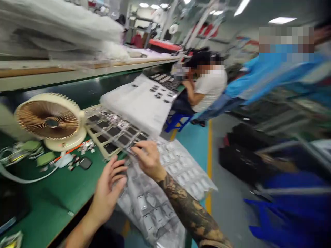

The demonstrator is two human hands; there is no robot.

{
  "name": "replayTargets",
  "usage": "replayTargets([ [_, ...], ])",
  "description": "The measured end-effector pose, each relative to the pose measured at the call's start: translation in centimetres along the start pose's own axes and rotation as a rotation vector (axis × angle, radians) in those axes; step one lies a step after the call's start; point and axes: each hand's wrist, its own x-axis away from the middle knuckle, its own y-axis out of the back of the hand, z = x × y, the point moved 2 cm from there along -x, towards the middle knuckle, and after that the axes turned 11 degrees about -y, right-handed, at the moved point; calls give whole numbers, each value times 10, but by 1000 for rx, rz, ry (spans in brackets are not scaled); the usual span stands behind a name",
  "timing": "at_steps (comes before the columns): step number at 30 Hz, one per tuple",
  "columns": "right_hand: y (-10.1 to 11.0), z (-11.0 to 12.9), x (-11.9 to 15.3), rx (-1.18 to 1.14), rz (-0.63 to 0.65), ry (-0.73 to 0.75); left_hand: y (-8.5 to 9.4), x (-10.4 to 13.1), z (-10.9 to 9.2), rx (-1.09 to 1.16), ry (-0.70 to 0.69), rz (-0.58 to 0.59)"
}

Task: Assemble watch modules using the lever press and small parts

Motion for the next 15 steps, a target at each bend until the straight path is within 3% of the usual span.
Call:
replayTargets([
  [5,3,-6,-18,-19,-145,-141,-26,-44,1,158,-118,92],
  [8,10,0,-16,-32,-179,-185,-41,-56,-5,168,-217,145],
  [10,15,1,-3,-77,-288,-256,-48,-58,-10,163,-244,170],
  [12,13,1,14,-315,-357,-420,-52,-57,-13,155,-236,183],
  [15,-11,14,29,-786,-165,-709,-57,-56,-14,149,-218,209],
])
